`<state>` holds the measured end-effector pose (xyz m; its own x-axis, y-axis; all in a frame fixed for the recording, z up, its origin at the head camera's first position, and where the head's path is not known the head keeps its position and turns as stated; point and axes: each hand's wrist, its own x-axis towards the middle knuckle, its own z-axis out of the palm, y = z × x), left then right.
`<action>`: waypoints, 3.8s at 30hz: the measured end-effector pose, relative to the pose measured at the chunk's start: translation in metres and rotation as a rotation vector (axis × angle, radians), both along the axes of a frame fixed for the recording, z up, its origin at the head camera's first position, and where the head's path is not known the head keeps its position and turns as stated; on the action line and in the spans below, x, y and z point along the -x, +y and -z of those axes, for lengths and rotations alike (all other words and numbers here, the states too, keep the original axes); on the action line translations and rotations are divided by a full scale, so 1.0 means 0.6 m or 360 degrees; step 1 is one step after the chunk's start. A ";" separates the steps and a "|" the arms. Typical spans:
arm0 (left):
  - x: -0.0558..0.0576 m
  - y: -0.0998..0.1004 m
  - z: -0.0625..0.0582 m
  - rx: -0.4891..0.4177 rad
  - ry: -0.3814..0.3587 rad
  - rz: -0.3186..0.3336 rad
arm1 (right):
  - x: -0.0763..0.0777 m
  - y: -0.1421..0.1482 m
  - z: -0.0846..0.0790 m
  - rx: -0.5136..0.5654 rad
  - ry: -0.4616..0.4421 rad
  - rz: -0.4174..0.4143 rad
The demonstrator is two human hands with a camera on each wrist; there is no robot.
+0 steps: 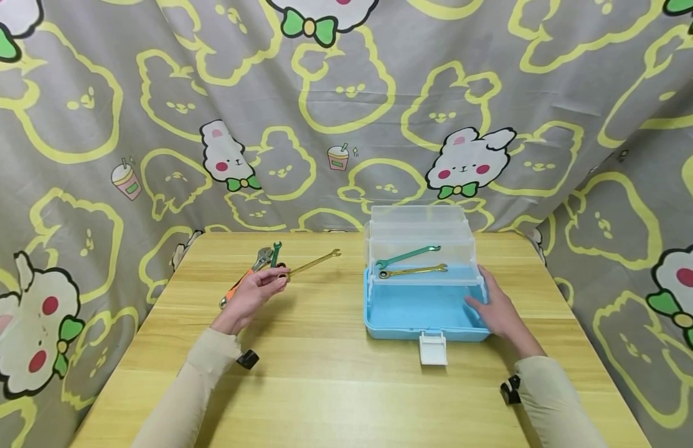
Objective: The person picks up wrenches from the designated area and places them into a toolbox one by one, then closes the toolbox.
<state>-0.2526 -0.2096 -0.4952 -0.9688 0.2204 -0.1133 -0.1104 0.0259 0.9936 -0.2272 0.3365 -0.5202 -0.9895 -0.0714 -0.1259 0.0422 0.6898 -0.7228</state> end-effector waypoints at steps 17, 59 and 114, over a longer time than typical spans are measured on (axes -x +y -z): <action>-0.008 0.026 -0.023 0.0001 0.0021 0.0064 | 0.003 0.004 0.007 0.0025 -0.0002 0.0009; 0.040 0.226 -0.026 -0.0150 0.0028 0.0343 | 0.003 0.004 0.004 0.0003 0.0023 -0.0008; 0.077 0.346 -0.038 0.1121 0.0929 0.0240 | 0.002 0.003 0.003 0.0040 -0.0001 0.0003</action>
<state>-0.2989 -0.0021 -0.4725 -0.8810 0.4145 0.2281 0.4565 0.6180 0.6401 -0.2285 0.3380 -0.5221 -0.9895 -0.0725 -0.1249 0.0442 0.6715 -0.7397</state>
